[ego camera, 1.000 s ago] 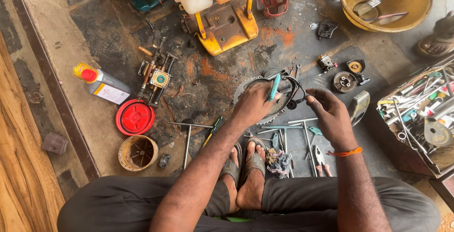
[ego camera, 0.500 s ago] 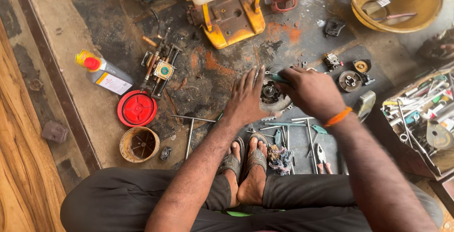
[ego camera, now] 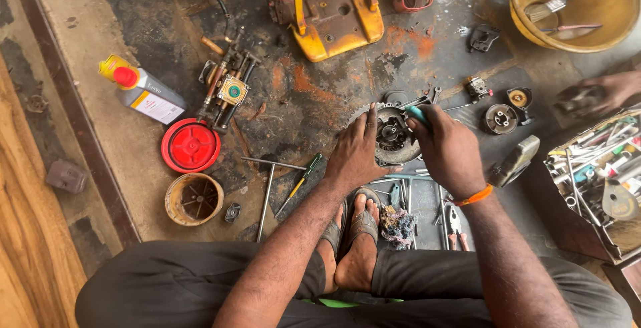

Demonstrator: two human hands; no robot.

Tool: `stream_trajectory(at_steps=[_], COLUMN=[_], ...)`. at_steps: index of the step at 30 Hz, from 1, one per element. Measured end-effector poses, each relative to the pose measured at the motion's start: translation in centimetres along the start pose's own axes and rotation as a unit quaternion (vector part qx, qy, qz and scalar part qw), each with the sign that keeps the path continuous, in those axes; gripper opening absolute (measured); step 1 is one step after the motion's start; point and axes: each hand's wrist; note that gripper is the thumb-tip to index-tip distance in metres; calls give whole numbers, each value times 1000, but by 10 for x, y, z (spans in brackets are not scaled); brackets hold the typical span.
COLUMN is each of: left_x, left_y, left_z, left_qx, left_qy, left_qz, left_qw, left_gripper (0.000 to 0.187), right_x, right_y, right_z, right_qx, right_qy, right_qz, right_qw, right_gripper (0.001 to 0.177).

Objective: The person sits on the floor and cleans a small engine component using a brush and rag. They then place the component into a larger metal housing and use a hammer to tap it into place.

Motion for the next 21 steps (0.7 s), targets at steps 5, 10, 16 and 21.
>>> stream_trajectory(at_steps=[5,10,16,21], left_x=[0,1,1,-5], left_y=[2,3,4,3], left_z=[-1,3,3,2], left_qx=[11,5,8,-17], left_qy=[-4,3,4,2], left_qz=[-7,-1,-2,-17], left_qw=[1000,1000,1000,1000], left_gripper=[146,146,147,149], right_x=[-1,-5,0,24], right_y=[8,9,8,10], right_z=[5,6,5,2], right_qx=[10,26,-3,97], right_qy=[11,15,-44,-219], right_qz=[24,53,-23,-11], right_qw=[1000,998,999,971], right_gripper=[28,29,29,48])
Point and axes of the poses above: each hand's wrist, its own y-axis towards the middle knuckle, its own z-axis out of the palm, x = y × z, and after that the axes turned 13 degrees about x, right-handed
